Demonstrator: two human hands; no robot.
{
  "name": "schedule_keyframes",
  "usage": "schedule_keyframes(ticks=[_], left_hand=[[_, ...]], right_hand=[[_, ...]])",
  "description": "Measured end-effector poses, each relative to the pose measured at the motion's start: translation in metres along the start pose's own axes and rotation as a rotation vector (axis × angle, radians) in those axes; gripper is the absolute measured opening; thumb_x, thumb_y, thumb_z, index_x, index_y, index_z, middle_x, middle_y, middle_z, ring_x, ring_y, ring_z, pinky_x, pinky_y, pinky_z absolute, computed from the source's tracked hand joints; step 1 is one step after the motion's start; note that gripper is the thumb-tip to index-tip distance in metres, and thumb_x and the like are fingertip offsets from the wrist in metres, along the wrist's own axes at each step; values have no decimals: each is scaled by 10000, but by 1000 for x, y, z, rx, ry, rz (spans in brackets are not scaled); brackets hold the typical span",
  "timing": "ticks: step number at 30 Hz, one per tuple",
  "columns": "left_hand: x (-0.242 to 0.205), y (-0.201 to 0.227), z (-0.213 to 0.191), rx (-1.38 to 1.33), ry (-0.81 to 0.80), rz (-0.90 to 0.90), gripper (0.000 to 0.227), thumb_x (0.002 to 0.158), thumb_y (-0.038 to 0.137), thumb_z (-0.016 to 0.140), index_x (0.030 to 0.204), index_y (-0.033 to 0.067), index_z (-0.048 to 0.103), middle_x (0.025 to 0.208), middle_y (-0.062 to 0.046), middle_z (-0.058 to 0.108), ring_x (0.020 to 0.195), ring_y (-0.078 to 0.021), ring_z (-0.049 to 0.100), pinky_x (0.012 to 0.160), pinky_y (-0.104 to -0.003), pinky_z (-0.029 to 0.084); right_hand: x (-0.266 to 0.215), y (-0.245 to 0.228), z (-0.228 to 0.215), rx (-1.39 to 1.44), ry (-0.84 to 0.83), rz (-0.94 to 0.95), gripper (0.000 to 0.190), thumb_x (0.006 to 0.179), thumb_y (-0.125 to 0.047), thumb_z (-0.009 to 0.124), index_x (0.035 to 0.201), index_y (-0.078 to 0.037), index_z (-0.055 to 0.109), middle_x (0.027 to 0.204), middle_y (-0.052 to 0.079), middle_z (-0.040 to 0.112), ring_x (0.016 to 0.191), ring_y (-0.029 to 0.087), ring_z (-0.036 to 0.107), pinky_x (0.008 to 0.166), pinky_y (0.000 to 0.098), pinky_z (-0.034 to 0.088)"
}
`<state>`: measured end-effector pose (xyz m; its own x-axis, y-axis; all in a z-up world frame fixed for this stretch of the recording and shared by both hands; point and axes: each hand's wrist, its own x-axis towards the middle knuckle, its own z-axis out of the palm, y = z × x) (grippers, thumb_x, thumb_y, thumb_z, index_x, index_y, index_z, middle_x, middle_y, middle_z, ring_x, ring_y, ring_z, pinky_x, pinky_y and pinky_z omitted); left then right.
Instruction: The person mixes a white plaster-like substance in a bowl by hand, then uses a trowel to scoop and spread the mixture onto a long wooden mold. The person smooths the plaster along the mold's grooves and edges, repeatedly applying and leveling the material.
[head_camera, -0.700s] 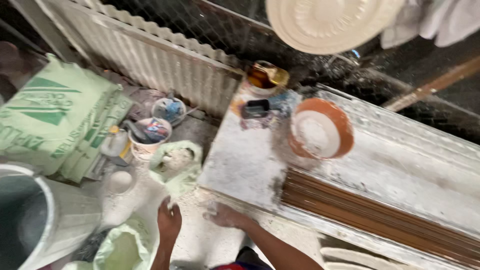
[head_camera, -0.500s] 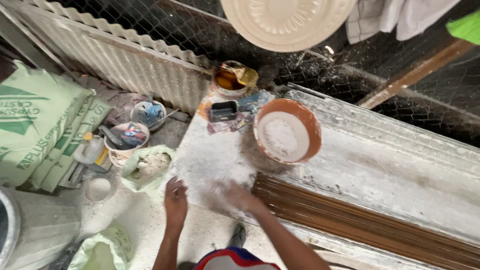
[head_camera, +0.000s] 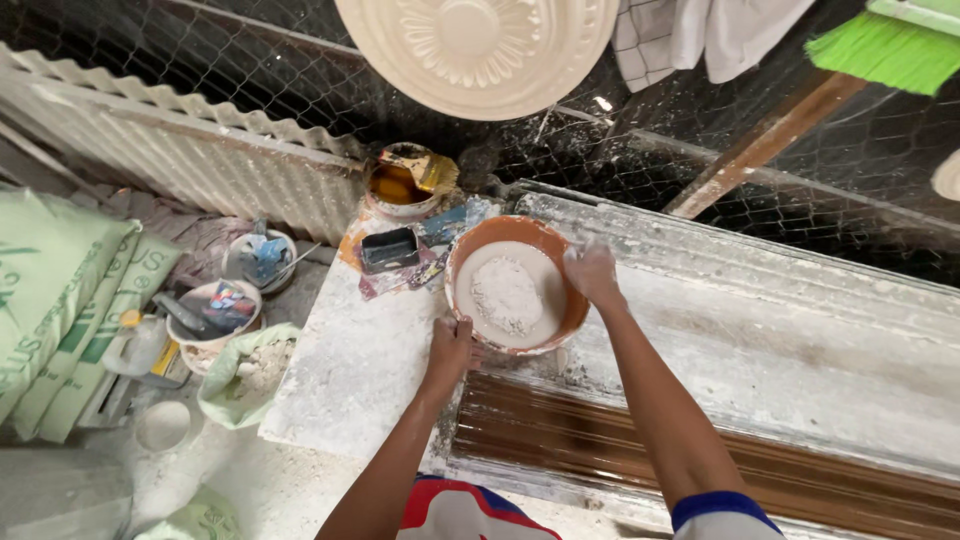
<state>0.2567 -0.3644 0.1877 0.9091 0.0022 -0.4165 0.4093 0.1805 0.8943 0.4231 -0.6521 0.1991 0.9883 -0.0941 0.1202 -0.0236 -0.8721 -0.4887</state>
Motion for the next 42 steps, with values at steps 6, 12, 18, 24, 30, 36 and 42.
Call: schedule_keyframes(ticks=[6,12,18,24,30,36,42], left_hand=[[30,9,-1,-67,-14,58,401,1013,234,588,1276,-46,477,931,-182,701,595,-211,694,472,-332,577],[22,42,-10,21,-10,34,321,940,159,554,1224,10,576,837,-132,704,539,-191,651,457,-324,548],[6,69,-50,15,27,170,256,944,162,551,1109,-15,635,749,-108,666,500,-148,589,428,-298,493],[-37,76,-118,56,132,170,175,916,160,569,953,3,636,705,-84,650,516,-149,597,437,-305,476],[-68,54,-177,58,330,179,160,893,138,584,857,-10,632,656,-87,601,529,-160,561,473,-329,472],[-91,16,-204,-24,426,194,140,895,131,586,860,5,639,668,-46,600,552,-131,537,499,-313,444],[-94,12,-208,73,406,170,192,926,194,616,869,11,635,671,-47,585,539,-131,505,485,-317,421]], right_hand=[[8,33,32,-309,-81,90,599,934,-530,596,1065,36,743,1038,264,730,1033,405,692,967,468,526],[-9,4,-8,-138,-85,197,479,873,-474,649,961,-16,761,920,216,753,902,370,729,847,466,560],[-42,-40,-14,-20,3,140,438,823,-454,711,849,-18,736,761,186,728,750,350,723,744,452,567],[-70,-83,11,68,-28,99,446,801,-457,737,830,-12,717,685,189,706,669,332,729,668,446,579],[-100,-132,60,83,-130,42,528,812,-515,745,784,12,724,628,203,689,599,330,724,607,443,569],[-121,-159,85,84,-148,-39,461,817,-450,775,808,6,715,713,232,699,692,376,705,653,488,556],[-117,-152,83,162,-294,43,456,850,-438,740,890,13,697,781,222,731,739,353,728,723,494,575]])
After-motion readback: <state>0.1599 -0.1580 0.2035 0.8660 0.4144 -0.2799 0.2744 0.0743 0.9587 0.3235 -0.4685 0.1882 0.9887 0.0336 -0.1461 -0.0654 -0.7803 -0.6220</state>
